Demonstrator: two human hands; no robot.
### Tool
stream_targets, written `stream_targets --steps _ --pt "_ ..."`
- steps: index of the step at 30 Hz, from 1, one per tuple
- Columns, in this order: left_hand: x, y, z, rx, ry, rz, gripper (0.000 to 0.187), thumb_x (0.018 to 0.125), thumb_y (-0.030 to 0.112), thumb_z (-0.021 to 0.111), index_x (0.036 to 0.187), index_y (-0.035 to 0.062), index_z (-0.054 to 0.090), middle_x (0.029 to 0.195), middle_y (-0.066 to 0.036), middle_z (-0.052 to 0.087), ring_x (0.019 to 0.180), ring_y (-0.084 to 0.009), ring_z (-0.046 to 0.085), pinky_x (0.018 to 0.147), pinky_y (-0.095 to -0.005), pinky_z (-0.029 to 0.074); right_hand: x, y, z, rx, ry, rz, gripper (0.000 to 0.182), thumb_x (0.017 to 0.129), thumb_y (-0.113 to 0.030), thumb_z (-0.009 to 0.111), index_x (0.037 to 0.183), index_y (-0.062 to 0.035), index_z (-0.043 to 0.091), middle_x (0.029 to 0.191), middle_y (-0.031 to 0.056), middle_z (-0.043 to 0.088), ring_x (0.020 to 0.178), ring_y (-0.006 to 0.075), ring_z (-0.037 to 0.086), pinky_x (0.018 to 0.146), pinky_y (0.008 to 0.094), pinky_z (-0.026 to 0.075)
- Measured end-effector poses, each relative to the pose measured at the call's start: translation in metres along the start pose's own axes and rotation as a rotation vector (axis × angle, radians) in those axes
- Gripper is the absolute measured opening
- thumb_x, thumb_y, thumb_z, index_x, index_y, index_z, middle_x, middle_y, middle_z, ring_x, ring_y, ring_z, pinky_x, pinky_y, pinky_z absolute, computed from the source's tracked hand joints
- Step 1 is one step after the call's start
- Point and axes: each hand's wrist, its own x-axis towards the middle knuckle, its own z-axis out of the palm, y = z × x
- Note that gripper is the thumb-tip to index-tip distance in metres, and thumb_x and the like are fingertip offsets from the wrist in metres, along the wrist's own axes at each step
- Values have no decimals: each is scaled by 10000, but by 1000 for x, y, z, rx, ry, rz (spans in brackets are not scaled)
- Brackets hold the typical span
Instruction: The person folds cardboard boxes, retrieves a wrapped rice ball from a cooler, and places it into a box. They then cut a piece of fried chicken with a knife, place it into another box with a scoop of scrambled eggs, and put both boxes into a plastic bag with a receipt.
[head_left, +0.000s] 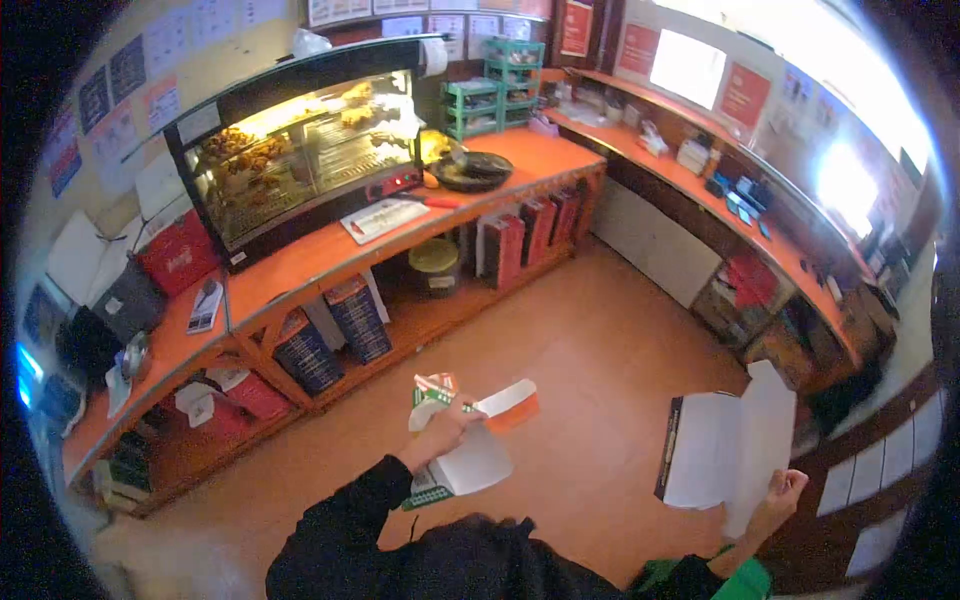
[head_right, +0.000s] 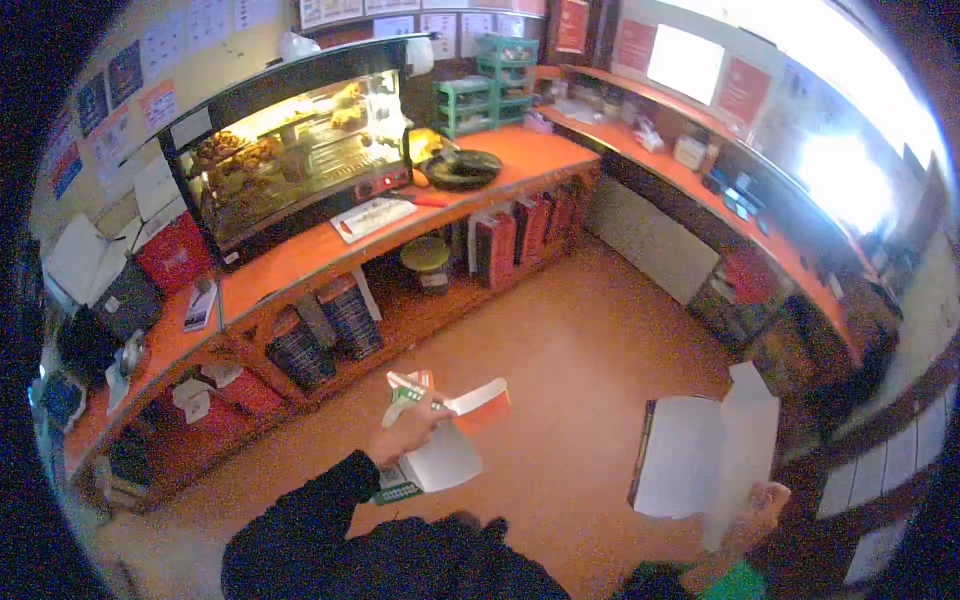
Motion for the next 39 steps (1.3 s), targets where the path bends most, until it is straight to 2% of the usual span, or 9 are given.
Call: stream_targets --steps 1,3,9,16,18,21,26,33,39 --pt "-63 33 119 -25 -9 -50 434 659 -43 530 1035 167 585 1108 -122 434 948 -321 528 768 -390 471 -26 114 -16 -34 -37 -214 190 845 -181 539 830 -35 419 696 50 410 667 136 411 626 262 383" --pt "-88 26 168 4 9 -126 442 647 -53 529 1025 168 592 1100 -115 438 957 -319 527 783 -385 467 -48 151 26 -82 -241 -115 190 845 -169 535 820 -29 409 688 56 422 646 135 409 605 267 386" --pt "7 26 113 103 198 -384 439 649 -69 512 1018 153 596 1081 -111 443 927 -316 532 778 -381 467 86 97 209 195 -494 -161 190 851 -150 523 804 -20 392 653 58 430 595 127 395 556 260 379" --pt "269 -70 50 142 313 -290 390 692 -7 500 1028 164 598 1065 -106 453 912 -299 544 777 -378 477 189 66 405 309 -471 -307 148 813 -141 542 809 -34 440 653 63 464 599 144 435 566 293 400" --pt "364 -115 57 230 404 -26 389 690 1 497 1028 171 586 1076 -117 452 925 -291 547 769 -369 484 222 72 454 277 -473 -246 159 807 -147 545 808 -25 442 679 70 472 614 158 442 588 299 403" --pt "494 -115 42 128 272 -17 372 657 6 531 996 154 576 1076 -127 454 925 -284 551 753 -366 488 256 87 498 190 -423 -301 158 801 -138 546 807 -17 445 704 86 474 625 177 453 598 303 408" --pt "703 -181 57 206 328 345 392 615 18 584 991 127 565 1014 -163 455 786 -299 587 627 -372 492 313 102 581 60 -305 -248 161 802 -86 529 788 -15 385 714 59 374 657 132 389 611 245 358" --pt "906 -262 62 208 284 250 245 646 54 578 886 105 573 941 -176 456 722 -301 602 565 -376 486 419 15 728 -59 -260 -340 210 780 -186 542 830 -22 420 749 75 415 685 152 423 638 265 377" --pt "1000 -327 48 222 358 163 147 723 140 537 863 112 569 948 -183 458 709 -304 602 529 -377 498 468 -65 846 -68 -395 -438 283 761 -272 553 865 -29 451 779 88 450 710 170 451 661 282 393"
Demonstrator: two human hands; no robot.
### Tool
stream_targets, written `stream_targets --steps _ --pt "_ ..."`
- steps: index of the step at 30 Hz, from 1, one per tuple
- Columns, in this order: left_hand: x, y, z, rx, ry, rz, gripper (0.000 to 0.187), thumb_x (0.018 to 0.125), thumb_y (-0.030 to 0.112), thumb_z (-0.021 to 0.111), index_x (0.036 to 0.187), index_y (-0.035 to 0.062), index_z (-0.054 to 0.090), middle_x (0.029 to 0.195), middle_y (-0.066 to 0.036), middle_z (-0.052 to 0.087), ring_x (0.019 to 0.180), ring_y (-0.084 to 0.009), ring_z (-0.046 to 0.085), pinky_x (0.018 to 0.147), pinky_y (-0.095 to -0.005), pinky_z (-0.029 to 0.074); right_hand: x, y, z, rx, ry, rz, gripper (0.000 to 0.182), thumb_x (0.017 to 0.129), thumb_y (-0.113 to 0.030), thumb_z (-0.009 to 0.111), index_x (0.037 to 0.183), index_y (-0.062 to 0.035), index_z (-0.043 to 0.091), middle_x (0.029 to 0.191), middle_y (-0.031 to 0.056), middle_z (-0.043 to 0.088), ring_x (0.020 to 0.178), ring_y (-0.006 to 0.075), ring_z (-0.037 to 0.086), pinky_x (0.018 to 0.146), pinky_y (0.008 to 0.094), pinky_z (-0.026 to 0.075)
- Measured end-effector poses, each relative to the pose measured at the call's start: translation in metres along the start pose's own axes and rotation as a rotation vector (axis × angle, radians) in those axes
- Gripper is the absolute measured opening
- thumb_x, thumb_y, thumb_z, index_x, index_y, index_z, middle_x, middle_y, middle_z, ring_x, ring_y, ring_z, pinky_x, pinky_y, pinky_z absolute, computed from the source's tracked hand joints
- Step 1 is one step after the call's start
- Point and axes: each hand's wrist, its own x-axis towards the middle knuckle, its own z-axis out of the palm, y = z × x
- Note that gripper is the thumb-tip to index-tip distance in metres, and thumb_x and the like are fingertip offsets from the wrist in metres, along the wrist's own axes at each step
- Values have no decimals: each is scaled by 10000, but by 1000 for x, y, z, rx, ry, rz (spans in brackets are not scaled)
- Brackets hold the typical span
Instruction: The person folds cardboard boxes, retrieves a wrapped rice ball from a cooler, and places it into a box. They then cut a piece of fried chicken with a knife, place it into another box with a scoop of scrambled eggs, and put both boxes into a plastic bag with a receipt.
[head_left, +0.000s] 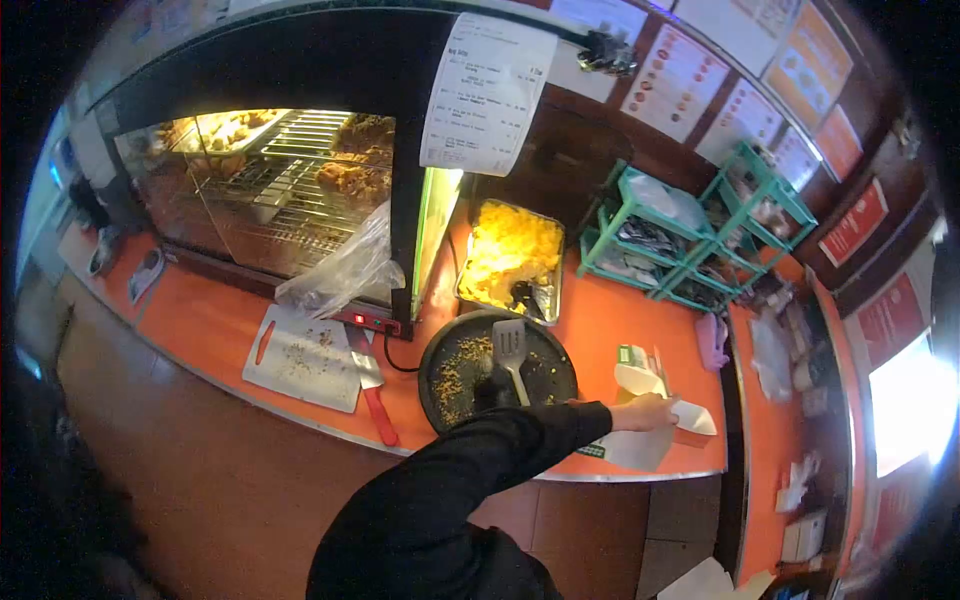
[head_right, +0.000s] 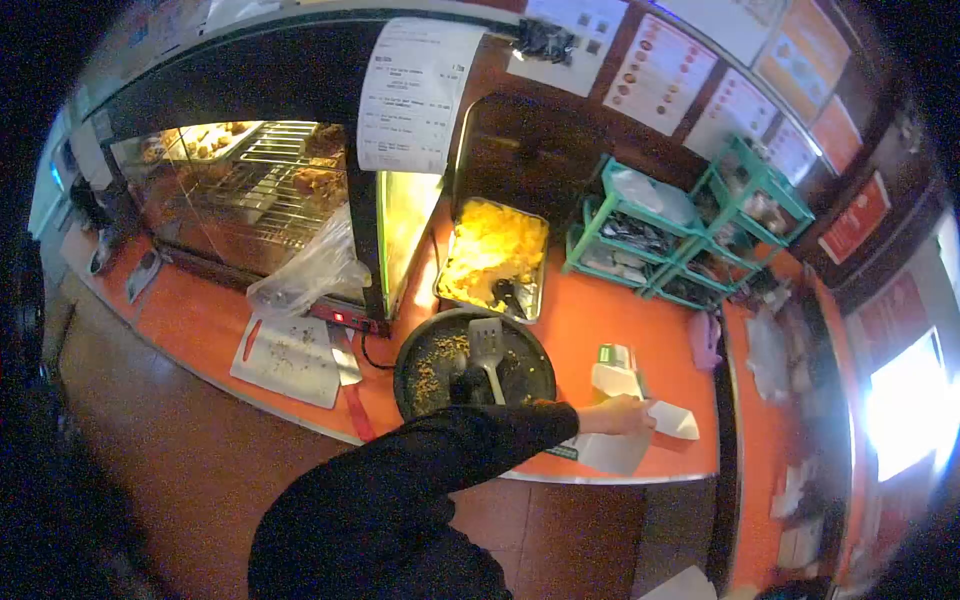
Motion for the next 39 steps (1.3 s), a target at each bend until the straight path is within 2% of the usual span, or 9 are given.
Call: stream_targets --steps 5,9,10,23,25,29,30,33,39 --pt "49 -75 38 213 97 -41 147 767 165 493 886 139 576 1022 -191 450 678 -287 602 515 -360 497 54 -49 48 2 -123 -57 354 745 -343 562 895 -34 476 804 100 479 730 184 475 679 296 406" --pt "42 -104 -7 252 -224 -235 851 539 359 761 1286 318 354 1332 -217 249 947 -400 524 758 -577 414 79 -82 74 -8 -200 -107 413 733 -400 569 918 -38 496 824 108 502 746 196 494 695 308 417" --pt "42 -119 18 199 -159 -284 1124 410 435 812 1348 376 194 1383 -214 150 1073 -455 420 824 -671 292 83 -89 80 -6 -219 -118 429 730 -415 571 924 -39 502 829 111 508 750 199 499 698 311 420" --pt "-86 -61 -90 -632 -389 -354 1011 631 397 724 1370 118 93 1355 -294 140 1219 -457 255 981 -487 278 87 -167 141 137 -605 -335 631 689 -601 595 1001 -53 568 893 140 584 803 236 561 748 348 455" --pt "-109 -56 -97 -822 -379 -390 1017 658 433 704 1367 91 61 1351 -290 151 1227 -445 244 991 -469 269 78 -185 166 532 -855 -295 187 791 -99 562 793 -20 393 706 64 411 647 98 401 578 231 358" --pt "-161 -51 -82 -985 -154 -444 986 711 434 675 1358 57 32 1322 -275 228 1221 -387 290 998 -424 272 64 -233 163 456 -834 -507 251 779 -155 621 779 -27 406 544 2 378 511 55 347 450 213 280" --pt "-168 -45 -100 -1213 -77 -496 926 739 357 674 1360 68 51 1291 -226 296 1184 -280 356 973 -373 309 62 -237 163 442 -824 -497 238 761 -138 630 776 -25 421 548 14 414 509 75 386 460 223 311" --pt "-195 -51 -125 -1301 -253 -758 870 744 311 669 1354 55 105 1299 -218 280 1174 -258 363 954 -331 319 58 -243 166 401 -795 -469 209 708 -86 658 768 -18 469 561 48 520 505 133 502 491 252 404" --pt "-228 -32 -155 -1550 -45 -682 823 740 295 673 1366 103 175 1257 -155 359 1130 -242 380 946 -355 322 49 -261 170 581 -862 -320 267 666 -128 702 779 -21 485 585 63 553 541 85 507 470 223 387"
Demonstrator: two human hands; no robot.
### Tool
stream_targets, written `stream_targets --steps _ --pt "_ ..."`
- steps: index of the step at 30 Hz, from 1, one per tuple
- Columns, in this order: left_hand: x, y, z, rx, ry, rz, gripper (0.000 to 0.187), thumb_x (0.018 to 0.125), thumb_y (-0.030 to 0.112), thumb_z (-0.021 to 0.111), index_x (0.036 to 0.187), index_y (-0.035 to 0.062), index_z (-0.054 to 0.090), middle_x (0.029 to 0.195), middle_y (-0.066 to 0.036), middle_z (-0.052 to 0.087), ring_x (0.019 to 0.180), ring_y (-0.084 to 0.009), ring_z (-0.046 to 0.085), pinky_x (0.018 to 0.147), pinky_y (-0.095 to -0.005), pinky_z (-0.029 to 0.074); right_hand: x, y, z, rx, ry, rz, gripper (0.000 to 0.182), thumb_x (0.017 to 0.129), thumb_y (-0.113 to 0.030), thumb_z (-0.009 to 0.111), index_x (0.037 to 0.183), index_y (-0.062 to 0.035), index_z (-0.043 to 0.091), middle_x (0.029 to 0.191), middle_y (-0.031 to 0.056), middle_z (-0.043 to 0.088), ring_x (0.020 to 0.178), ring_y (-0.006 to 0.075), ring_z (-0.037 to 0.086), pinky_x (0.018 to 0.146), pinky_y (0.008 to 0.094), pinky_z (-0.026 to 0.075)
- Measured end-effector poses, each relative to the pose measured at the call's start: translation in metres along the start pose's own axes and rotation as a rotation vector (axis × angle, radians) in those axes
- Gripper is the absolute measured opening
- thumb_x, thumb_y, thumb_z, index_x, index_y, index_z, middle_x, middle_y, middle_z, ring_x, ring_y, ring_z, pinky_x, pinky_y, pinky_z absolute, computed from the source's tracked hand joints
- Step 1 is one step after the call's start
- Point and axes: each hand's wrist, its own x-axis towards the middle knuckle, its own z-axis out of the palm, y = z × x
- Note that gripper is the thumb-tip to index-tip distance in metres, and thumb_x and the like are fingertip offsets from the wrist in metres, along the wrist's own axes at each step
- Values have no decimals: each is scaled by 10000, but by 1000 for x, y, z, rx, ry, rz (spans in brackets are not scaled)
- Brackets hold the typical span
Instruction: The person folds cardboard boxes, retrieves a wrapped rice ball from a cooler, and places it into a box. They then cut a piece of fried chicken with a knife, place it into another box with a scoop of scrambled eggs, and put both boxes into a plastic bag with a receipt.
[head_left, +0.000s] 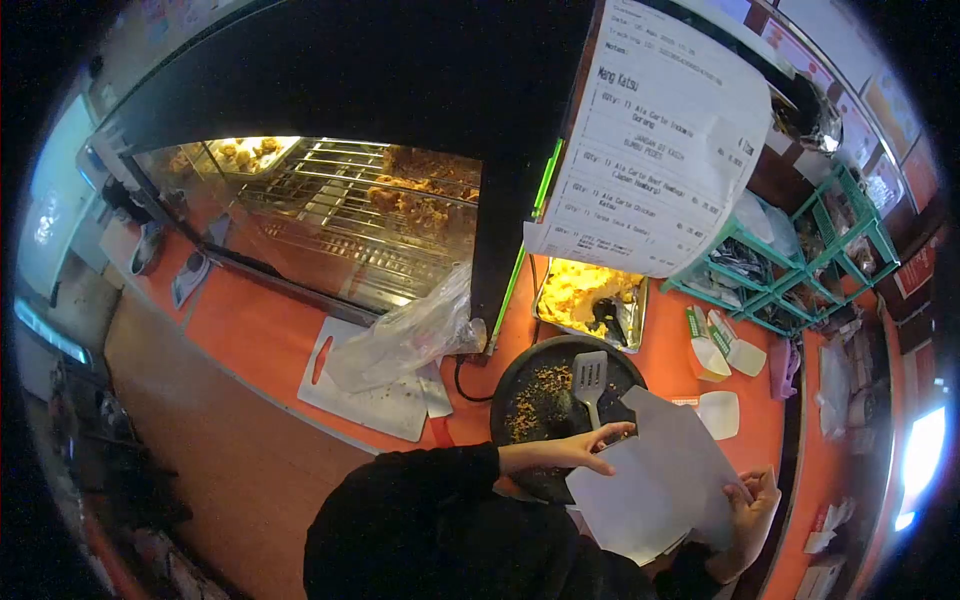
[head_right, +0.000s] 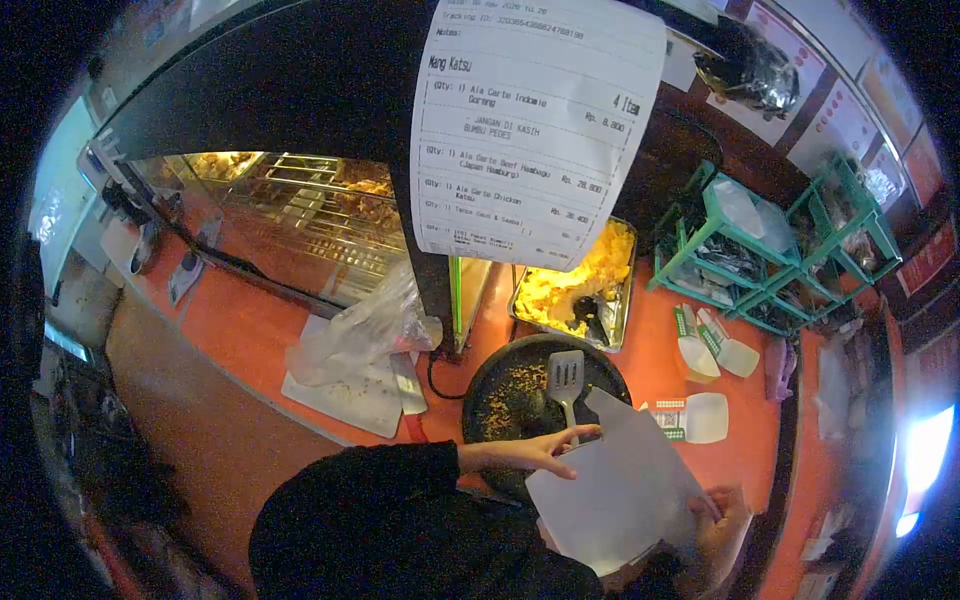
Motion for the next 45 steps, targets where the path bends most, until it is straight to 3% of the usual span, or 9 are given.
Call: stream_targets --steps 11,14,15,18,20,22,25,36,45 --pt "-25 -8 -2 -94 474 113 675 798 275 618 1308 26 252 1170 -124 434 1058 -174 450 877 -291 382 32 6 -6 81 55 -289 626 682 -541 657 950 3 500 830 59 540 792 115 523 715 249 409" --pt "-22 -15 -9 -143 647 168 638 807 270 611 1295 41 268 1180 -101 429 1063 -162 450 874 -286 386 33 49 -20 -67 124 -171 567 714 -482 654 957 7 502 844 70 559 766 136 542 703 257 423" --pt "-25 -7 -9 -152 668 180 596 825 265 590 1284 55 274 1173 -80 432 1061 -155 449 879 -289 382 35 53 -25 -267 -60 173 521 748 -437 633 983 11 509 857 84 567 767 132 550 664 270 437" --pt "-26 3 -7 -166 730 213 565 840 265 570 1278 67 274 1168 -78 429 1055 -155 449 887 -290 377 41 77 7 -681 -496 306 487 802 -391 581 1060 15 502 861 92 577 762 127 557 629 268 448" --pt "-27 11 -2 -131 704 219 563 848 270 559 1278 62 260 1172 -87 424 1059 -159 445 891 -295 375 36 119 46 -77 -552 115 501 863 -373 498 1181 9 435 965 104 560 816 143 555 650 291 461" --pt "-25 11 0 -110 691 236 569 854 283 549 1277 56 241 1181 -98 413 1070 -162 433 898 -300 370 22 108 84 385 -430 285 535 902 -401 402 1274 -21 339 1094 118 502 924 165 522 738 309 448" --pt "-18 2 4 -106 703 246 595 860 313 536 1276 44 206 1199 -114 385 1101 -168 401 915 -307 356 22 119 113 704 -413 215 602 901 -483 324 1305 -39 290 1171 102 447 1022 169 465 819 324 415" --pt "-16 -18 15 -220 741 434 625 882 458 417 1284 43 179 1207 -97 337 1131 -158 347 931 -295 325 30 91 117 805 -303 245 583 883 -445 357 1265 -5 350 1183 95 451 1069 193 429 901 321 341" --pt "-43 -4 11 -381 718 410 531 896 269 458 1306 77 181 1075 -51 448 949 -103 447 833 -275 374 27 58 115 997 -497 203 560 863 -399 391 1250 4 355 1165 119 453 1035 195 454 885 308 357"
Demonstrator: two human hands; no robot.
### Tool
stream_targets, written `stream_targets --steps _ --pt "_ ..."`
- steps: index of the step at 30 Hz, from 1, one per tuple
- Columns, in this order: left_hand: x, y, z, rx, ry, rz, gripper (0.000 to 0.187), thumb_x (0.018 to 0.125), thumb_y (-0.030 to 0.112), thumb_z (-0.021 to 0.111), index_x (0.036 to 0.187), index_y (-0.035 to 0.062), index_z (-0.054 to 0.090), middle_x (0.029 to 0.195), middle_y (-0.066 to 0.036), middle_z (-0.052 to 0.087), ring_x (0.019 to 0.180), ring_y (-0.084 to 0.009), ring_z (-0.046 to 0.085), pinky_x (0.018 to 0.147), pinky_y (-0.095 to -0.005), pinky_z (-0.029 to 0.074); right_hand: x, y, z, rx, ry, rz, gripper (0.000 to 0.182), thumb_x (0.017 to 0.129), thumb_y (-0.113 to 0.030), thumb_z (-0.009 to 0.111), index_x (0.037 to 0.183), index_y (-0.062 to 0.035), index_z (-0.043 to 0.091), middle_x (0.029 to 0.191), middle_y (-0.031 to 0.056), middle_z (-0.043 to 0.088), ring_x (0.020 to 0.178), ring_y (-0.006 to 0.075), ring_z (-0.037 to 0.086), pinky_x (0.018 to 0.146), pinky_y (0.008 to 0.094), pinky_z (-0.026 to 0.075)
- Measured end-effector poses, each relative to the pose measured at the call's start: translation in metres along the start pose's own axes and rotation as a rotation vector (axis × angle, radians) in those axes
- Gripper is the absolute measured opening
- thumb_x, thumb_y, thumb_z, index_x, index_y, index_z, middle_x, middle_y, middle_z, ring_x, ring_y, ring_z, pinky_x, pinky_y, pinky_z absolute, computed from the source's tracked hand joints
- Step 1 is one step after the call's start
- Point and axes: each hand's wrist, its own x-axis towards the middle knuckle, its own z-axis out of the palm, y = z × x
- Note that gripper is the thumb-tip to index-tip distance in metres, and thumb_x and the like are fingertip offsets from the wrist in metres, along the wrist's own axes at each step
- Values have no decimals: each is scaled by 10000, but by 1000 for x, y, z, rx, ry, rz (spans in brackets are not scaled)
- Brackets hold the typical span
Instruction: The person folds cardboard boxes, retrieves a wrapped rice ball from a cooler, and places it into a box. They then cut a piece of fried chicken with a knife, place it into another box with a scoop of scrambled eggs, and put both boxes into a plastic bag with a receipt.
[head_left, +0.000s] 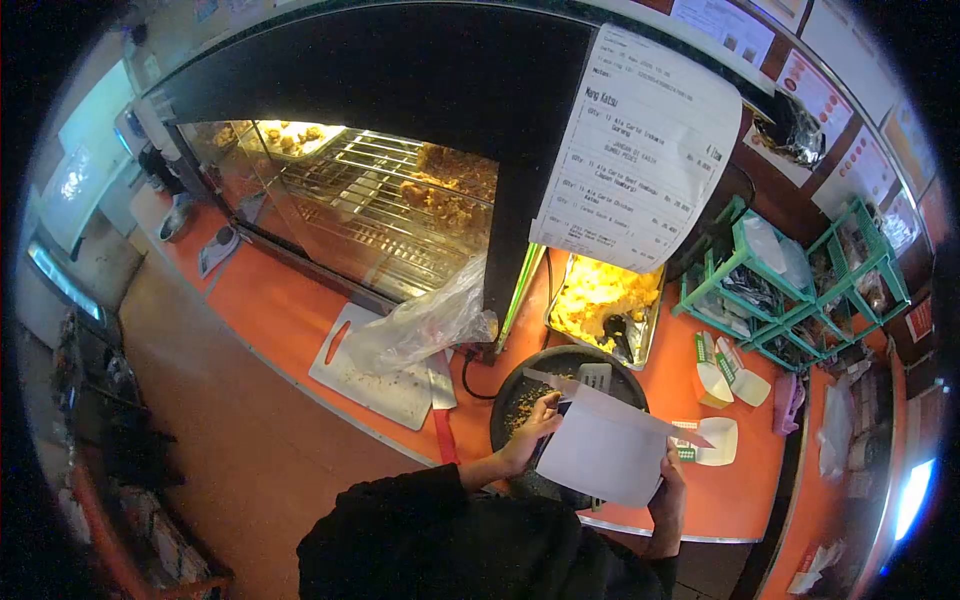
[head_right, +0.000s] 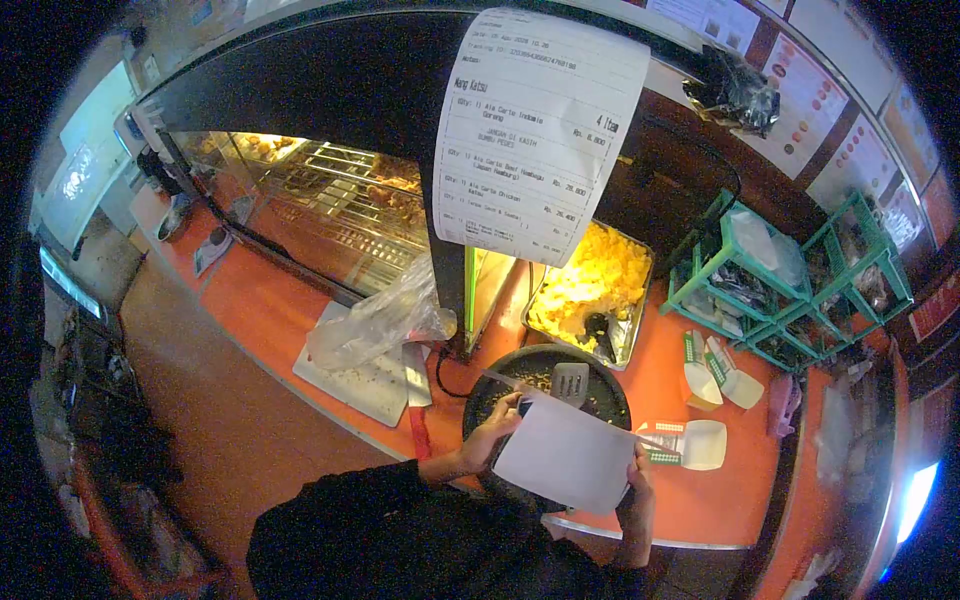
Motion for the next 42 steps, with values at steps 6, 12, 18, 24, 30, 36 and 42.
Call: stream_targets --steps 6,12,18,24,30,36,42 --pt "-4 -13 0 4 12 -12 535 885 252 484 1309 111 189 1090 -54 434 963 -104 432 851 -273 360 13 16 -8 -364 110 -34 560 915 -459 300 1257 -19 363 1153 102 462 1037 187 461 872 313 392" --pt "-3 -15 -7 42 -77 33 556 864 219 501 1310 106 188 1247 -75 339 1165 -178 341 980 -329 272 15 31 -17 -348 253 -126 564 905 -499 258 1126 -16 447 1027 97 491 940 188 476 818 326 391" --pt "-4 -4 7 97 -106 49 565 857 230 516 1302 115 189 1046 -15 368 1009 -108 369 899 -277 297 11 19 -5 -93 211 -122 501 905 -469 310 1093 -34 472 997 70 507 933 169 483 811 317 395" --pt "-5 -6 8 138 -125 34 590 859 229 518 1317 120 161 998 -10 357 996 -100 359 888 -268 294 9 19 -4 -107 265 -82 467 899 -442 345 1106 -40 463 1013 76 511 949 171 492 821 316 395" --pt "-1 -5 7 212 -186 4 590 862 230 515 1316 121 155 974 -11 348 966 -99 363 875 -252 288 11 27 -14 19 299 -69 491 900 -447 330 1127 -30 454 1052 88 506 983 188 488 846 326 390" --pt "-8 5 18 170 -154 1 603 853 237 521 1319 122 155 1060 -34 356 985 -104 360 890 -266 286 7 23 -11 -33 283 -57 555 885 -478 337 1174 -14 432 1111 105 489 1018 208 480 862 348 384" --pt "-9 -1 8 227 -251 67 656 836 302 539 1316 99 142 1168 -71 329 1099 -158 330 950 -297 258 11 33 -21 24 228 -73 564 870 -490 368 1174 -19 428 1102 111 496 999 212 495 846 346 399"
